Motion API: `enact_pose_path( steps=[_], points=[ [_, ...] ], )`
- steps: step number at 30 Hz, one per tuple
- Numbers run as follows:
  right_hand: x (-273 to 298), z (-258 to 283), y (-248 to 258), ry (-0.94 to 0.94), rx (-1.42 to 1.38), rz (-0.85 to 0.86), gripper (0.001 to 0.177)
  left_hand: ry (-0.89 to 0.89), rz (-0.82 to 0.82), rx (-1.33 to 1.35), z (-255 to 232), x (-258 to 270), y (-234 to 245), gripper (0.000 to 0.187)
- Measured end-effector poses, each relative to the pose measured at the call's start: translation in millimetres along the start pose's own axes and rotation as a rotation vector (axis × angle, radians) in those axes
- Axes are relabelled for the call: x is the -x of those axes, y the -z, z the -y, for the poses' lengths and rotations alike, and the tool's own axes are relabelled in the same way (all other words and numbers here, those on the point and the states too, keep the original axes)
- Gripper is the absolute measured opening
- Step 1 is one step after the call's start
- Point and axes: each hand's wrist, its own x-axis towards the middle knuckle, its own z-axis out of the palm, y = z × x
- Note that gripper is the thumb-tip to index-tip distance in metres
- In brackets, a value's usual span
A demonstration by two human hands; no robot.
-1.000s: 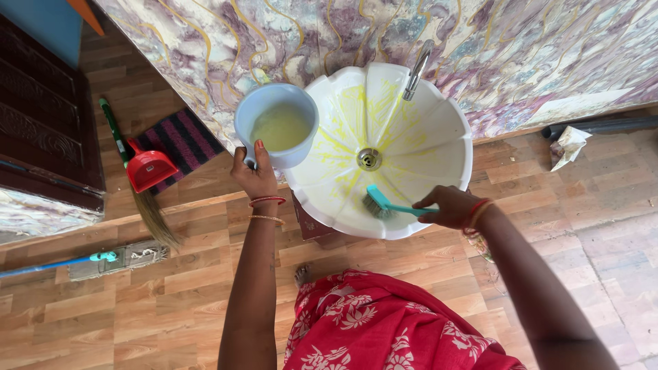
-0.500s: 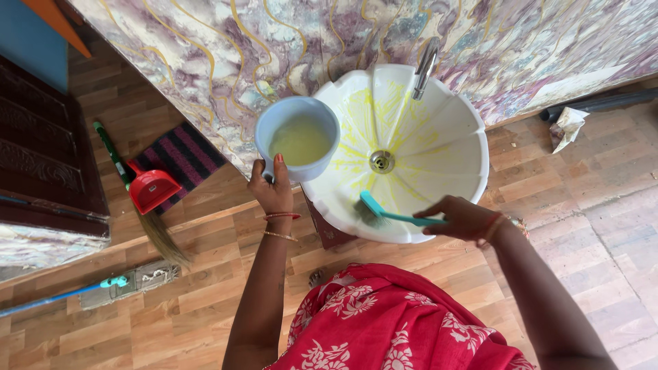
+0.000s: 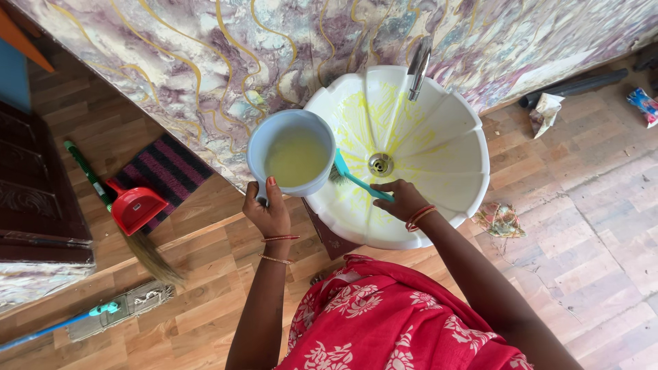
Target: The person scrubs the inside of a white pedestal sink with a blue brush while holding a cup of yellow liquid. The person repeatedly dips the brush into the cup and scrubs the sink basin in circular motions.
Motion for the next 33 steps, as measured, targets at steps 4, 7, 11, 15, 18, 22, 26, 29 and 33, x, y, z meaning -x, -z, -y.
enact_pose_path(
  steps=[4, 7, 11, 15, 18, 22, 26, 29, 33],
  points=[
    [23, -10, 36, 0.091, 0.069, 0.193, 0.048, 0.010, 0.020, 0.037, 0, -1, 4, 0.031],
    [59, -24, 76, 0.018, -0.007, 0.414, 0.053, -0.002, 0.034, 0.012, 6, -2, 7, 0.034],
    [64, -21, 81, 0.010, -0.051, 0.424, 0.052, 0.006, 0.044, 0.004, 10, -5, 10, 0.034],
    [14, 4, 38, 0.122, -0.015, 0.199, 0.051, -0.019, 0.097, 0.076, 6, -8, 10, 0.032],
    [-8, 27, 8, -0.111, -0.044, 0.101, 0.051, -0.027, 0.105, -0.068, 6, -14, 11, 0.035],
    [16, 25, 19, -0.039, 0.000, 0.178, 0.055, -0.008, 0.155, -0.019, 8, -17, 16, 0.038],
    [77, 2, 66, -0.086, -0.144, 0.385, 0.058, -0.005, 0.191, -0.018, 9, -25, 20, 0.038],
    [80, 6, 67, -0.223, -0.219, 0.377, 0.061, 0.002, 0.224, -0.005, 9, -29, 25, 0.036],
    [28, 29, 38, -0.209, 0.067, 0.281, 0.061, 0.011, 0.242, 0.009, 11, -31, 30, 0.034]
  ],
)
